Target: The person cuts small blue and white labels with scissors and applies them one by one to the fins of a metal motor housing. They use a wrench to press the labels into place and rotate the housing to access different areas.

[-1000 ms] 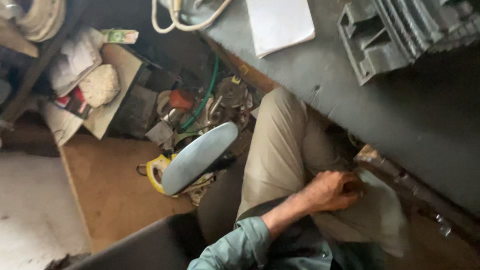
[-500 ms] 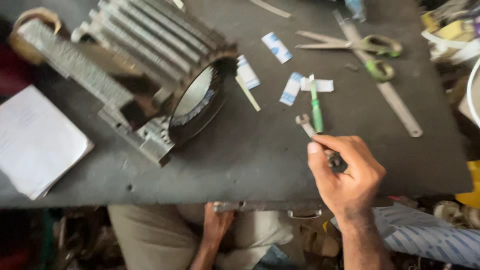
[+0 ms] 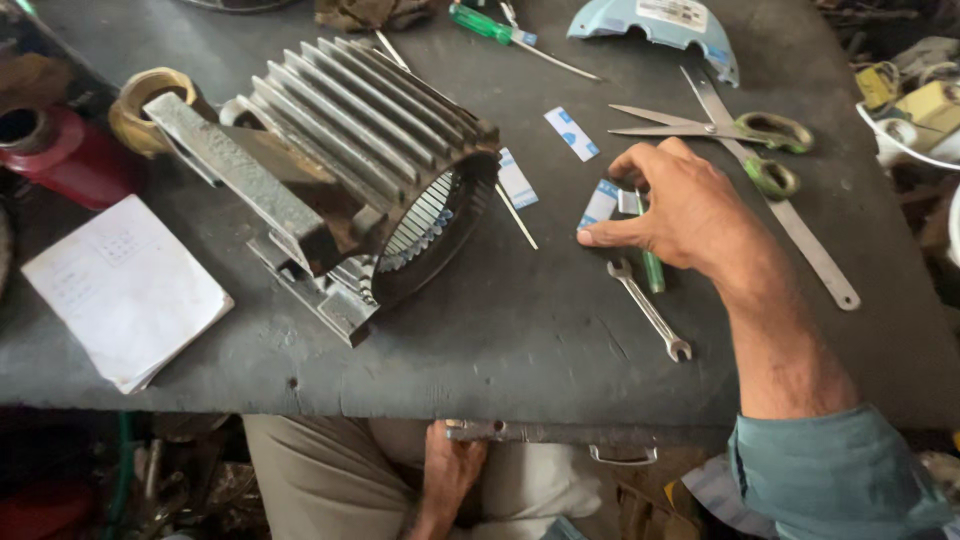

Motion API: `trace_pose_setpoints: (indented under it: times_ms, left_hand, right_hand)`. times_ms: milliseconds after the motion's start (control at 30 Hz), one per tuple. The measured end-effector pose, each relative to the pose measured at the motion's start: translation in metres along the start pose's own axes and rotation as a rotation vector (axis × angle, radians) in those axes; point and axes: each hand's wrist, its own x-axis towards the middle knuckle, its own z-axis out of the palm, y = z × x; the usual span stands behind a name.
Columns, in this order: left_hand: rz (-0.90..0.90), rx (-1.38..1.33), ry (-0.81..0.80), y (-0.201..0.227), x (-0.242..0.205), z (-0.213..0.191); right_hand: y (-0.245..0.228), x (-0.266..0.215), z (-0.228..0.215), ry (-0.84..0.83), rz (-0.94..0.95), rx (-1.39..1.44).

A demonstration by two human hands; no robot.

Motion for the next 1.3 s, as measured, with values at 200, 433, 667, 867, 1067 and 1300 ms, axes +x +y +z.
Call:
trace_pose_setpoints:
  times_ms: [200,433,667,867,1067,1300]
  left_hand:
    - [-0.214,-0.323,-0.045,0.048,0.005,-0.028]
    - [-0.196,-0.449,-0.277,0.132,0.035,-0.127]
    - [0.185,-0.359,-0.134,0.165,0.064,-0.152]
    - [0.281,-0.486,-0.029,0.191,0.078,-0.153]
    - [0.335,-0.609,-0.151,0.241,0.132,-0.207]
    - [-0.394,-1.004,-0.182,0.289,0.239,-0.213]
  right_hand:
    - [0.002,0.019,-0.007,-0.153,0.086,-0.091]
    - [-0.013,0.015,-0.005,0.002,-0.236,-0.045]
    - [-0.046,0.066,0.016,-0.185,-0.375,0.012]
    - [-0.052,0.091,0.011,-0.402,-0.233,-0.073]
    - [-0.053,0.067,-0.008,-0.127,-0.285,0.245]
    - [-0.014,-0.021,-0.034,0.321,-0.873,0.241]
